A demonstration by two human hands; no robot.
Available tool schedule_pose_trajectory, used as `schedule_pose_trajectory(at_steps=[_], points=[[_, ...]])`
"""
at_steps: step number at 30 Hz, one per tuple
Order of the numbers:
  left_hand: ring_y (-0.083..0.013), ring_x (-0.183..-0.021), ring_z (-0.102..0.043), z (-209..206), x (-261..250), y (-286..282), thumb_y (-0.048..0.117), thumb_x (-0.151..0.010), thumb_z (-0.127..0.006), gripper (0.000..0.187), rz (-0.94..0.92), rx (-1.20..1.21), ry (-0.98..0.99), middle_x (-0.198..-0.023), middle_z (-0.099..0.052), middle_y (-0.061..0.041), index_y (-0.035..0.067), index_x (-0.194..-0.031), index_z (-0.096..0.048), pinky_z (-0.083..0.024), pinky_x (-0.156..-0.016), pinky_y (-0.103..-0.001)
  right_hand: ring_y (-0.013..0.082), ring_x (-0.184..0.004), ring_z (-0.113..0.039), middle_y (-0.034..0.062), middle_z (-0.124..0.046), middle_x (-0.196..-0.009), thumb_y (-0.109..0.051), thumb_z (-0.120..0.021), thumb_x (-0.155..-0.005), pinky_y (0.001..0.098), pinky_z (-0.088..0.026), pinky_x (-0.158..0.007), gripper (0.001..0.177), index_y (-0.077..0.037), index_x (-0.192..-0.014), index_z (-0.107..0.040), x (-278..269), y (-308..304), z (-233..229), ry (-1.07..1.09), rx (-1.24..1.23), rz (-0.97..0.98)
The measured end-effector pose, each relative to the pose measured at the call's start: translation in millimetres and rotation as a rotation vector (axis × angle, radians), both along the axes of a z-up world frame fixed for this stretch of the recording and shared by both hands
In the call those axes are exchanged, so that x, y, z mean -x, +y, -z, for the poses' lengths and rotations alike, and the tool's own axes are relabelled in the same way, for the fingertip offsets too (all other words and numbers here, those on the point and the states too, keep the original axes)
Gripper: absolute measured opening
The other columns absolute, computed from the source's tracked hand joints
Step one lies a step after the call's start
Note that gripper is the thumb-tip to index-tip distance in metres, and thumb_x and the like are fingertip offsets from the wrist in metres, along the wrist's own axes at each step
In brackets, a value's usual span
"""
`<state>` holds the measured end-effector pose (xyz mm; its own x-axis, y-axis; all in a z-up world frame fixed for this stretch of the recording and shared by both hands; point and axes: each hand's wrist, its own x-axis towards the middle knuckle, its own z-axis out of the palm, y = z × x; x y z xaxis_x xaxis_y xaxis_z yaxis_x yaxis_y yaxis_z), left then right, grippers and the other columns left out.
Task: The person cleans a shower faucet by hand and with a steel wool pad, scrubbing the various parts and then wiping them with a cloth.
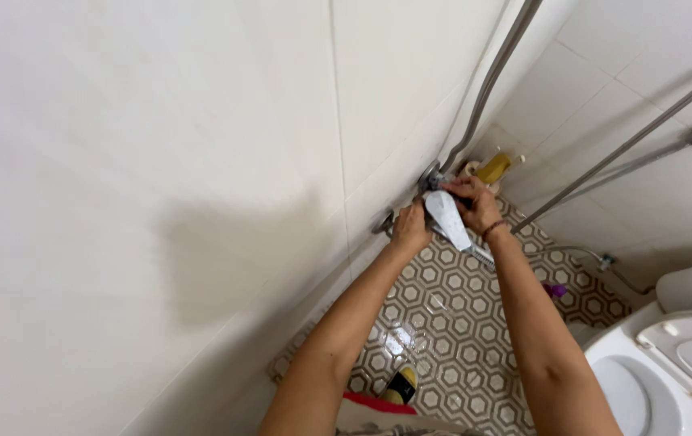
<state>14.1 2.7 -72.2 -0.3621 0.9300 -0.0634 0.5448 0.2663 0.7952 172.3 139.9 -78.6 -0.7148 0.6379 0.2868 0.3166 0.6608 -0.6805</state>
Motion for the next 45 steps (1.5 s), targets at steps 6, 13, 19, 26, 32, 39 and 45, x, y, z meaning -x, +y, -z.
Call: schedule_pose_trajectory(at_steps=[6, 13, 19, 26, 32, 39, 45], points=[[-0.0477, -0.107, -0.067, 34, 7, 20, 0.0, -0.074, -0.074, 0.041, 0.02, 0.115, 0.009, -0.109, -0.07, -0.03, -0.001, -0.115, -0.066, -0.056, -0.091, -0.051, 0.0349, -0.116, -0.066, 0.0141, -0.066, -0.129, -0.009, -0.082, -0.083, 0.0416, -0.055, -0.097, 0.043, -0.014, -0.125, -0.071, 8, 15, 29, 0.004, -0.048, 0.202], [-0.0473, -0.108, -0.066, 46, 21, 35, -0.003, -0.073, -0.072, 0.027, 0.091, 0.172, 0.085, -0.107, -0.069, -0.033, -0.006, -0.1, -0.072, -0.056, -0.093, -0.049, 0.036, -0.113, -0.065, 0.0181, -0.066, -0.127, -0.007, -0.083, -0.08, 0.042, -0.055, -0.093, 0.038, -0.013, -0.118, -0.077, 18, 15, 29, -0.069, -0.032, 0.223], [-0.0498, -0.101, -0.067, 46, 13, 28, -0.007, -0.074, -0.07, 0.02, 0.036, 0.151, 0.176, -0.103, -0.068, -0.034, -0.008, -0.094, -0.071, -0.057, -0.086, -0.052, 0.022, -0.104, -0.072, 0.0112, -0.076, -0.117, -0.007, -0.079, -0.087, 0.0328, -0.055, -0.093, 0.032, -0.004, -0.119, -0.074, 5, 22, 38, 0.087, 0.307, 0.245], [-0.0432, -0.097, -0.072, -14, 4, 8, -0.006, -0.093, -0.053, 0.021, -0.022, 0.312, 0.185, -0.105, -0.071, -0.029, -0.005, -0.096, -0.074, -0.061, -0.078, -0.05, 0.0184, -0.093, -0.066, 0.008, -0.075, -0.107, -0.011, -0.065, -0.097, 0.0322, -0.054, -0.085, 0.037, -0.007, -0.134, -0.067, -12, 13, -73, -0.098, 0.563, 0.046], [-0.0442, -0.096, -0.071, -63, 14, -23, -0.013, -0.079, -0.063, 0.032, -0.082, 0.145, 0.119, -0.102, -0.071, -0.031, -0.004, -0.107, -0.074, -0.06, -0.079, -0.047, 0.0244, -0.11, -0.065, 0.0122, -0.069, -0.118, -0.014, -0.076, -0.083, 0.0352, -0.05, -0.098, 0.046, -0.005, -0.127, -0.068, 27, 21, -122, -0.268, 0.328, -0.164], [-0.0417, -0.102, -0.072, -59, 2, -66, -0.021, -0.075, -0.054, 0.056, -0.258, -0.31, -0.085, -0.117, -0.067, -0.031, -0.009, -0.13, -0.059, -0.064, -0.082, -0.037, 0.0257, -0.099, -0.072, 0.0129, -0.077, -0.109, -0.008, -0.077, -0.073, 0.0362, -0.058, -0.091, 0.049, -0.005, -0.121, -0.072, 51, 1, -170, -0.398, 0.246, -0.127], [-0.0389, -0.107, -0.07, -44, -11, -79, -0.02, -0.076, -0.06, 0.057, -0.22, -0.306, -0.109, -0.119, -0.07, -0.028, -0.006, -0.132, -0.061, -0.058, -0.089, -0.041, 0.0251, -0.104, -0.071, 0.0139, -0.072, -0.117, 0.0, -0.061, -0.083, 0.0351, -0.06, -0.089, 0.049, 0.001, -0.132, -0.064, -13, -21, -144, 0.359, 0.799, 0.106]])
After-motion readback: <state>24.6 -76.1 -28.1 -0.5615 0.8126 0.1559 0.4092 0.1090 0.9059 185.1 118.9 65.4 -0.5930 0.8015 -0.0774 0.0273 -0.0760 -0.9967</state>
